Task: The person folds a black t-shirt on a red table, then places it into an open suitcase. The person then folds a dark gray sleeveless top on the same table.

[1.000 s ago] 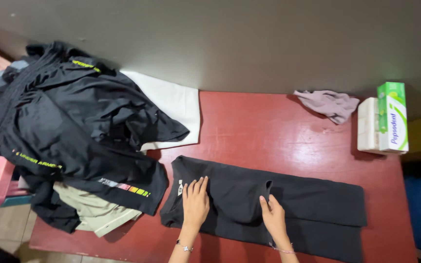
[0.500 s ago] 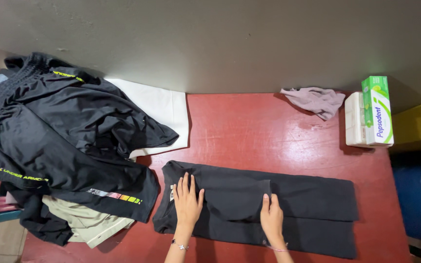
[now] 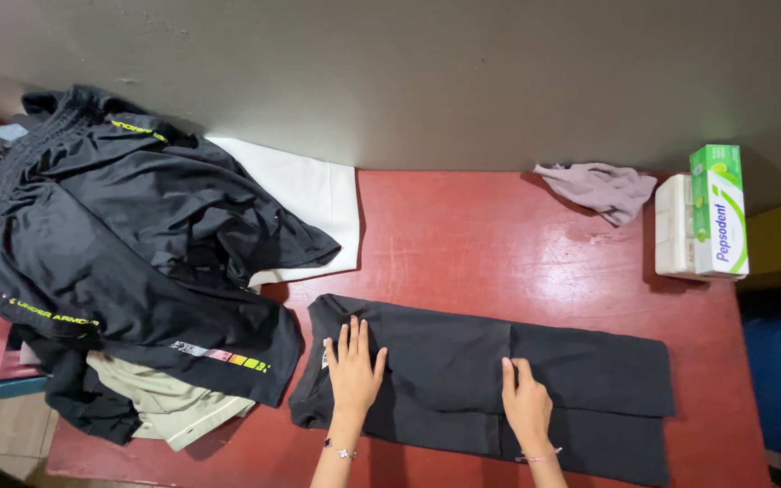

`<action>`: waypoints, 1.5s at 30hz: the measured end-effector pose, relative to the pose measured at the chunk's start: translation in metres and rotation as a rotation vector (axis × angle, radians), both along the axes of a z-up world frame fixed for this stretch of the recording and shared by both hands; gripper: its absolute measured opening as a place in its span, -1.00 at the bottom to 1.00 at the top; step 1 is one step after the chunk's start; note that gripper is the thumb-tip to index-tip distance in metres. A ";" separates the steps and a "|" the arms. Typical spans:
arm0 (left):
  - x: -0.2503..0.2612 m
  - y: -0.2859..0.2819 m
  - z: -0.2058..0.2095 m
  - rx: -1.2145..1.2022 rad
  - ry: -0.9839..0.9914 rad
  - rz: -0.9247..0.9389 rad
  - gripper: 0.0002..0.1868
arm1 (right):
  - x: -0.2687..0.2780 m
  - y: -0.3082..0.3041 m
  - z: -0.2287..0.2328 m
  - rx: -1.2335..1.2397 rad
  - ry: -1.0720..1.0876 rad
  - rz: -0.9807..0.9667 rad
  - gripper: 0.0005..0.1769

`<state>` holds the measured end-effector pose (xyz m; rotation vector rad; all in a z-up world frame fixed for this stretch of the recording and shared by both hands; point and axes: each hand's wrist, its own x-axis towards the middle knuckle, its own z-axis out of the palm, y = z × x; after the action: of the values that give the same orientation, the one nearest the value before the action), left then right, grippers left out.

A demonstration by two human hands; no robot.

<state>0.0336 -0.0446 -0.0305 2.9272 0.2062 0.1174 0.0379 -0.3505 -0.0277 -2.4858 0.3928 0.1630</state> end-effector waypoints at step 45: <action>-0.002 -0.006 0.005 -0.059 -0.098 -0.022 -0.32 | -0.059 -0.012 -0.052 -0.377 -0.205 -0.116 -0.10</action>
<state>0.0319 -0.0505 -0.0255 2.8560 0.1587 0.2460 -0.0209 -0.3628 -0.0797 -2.8028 0.5171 -0.2324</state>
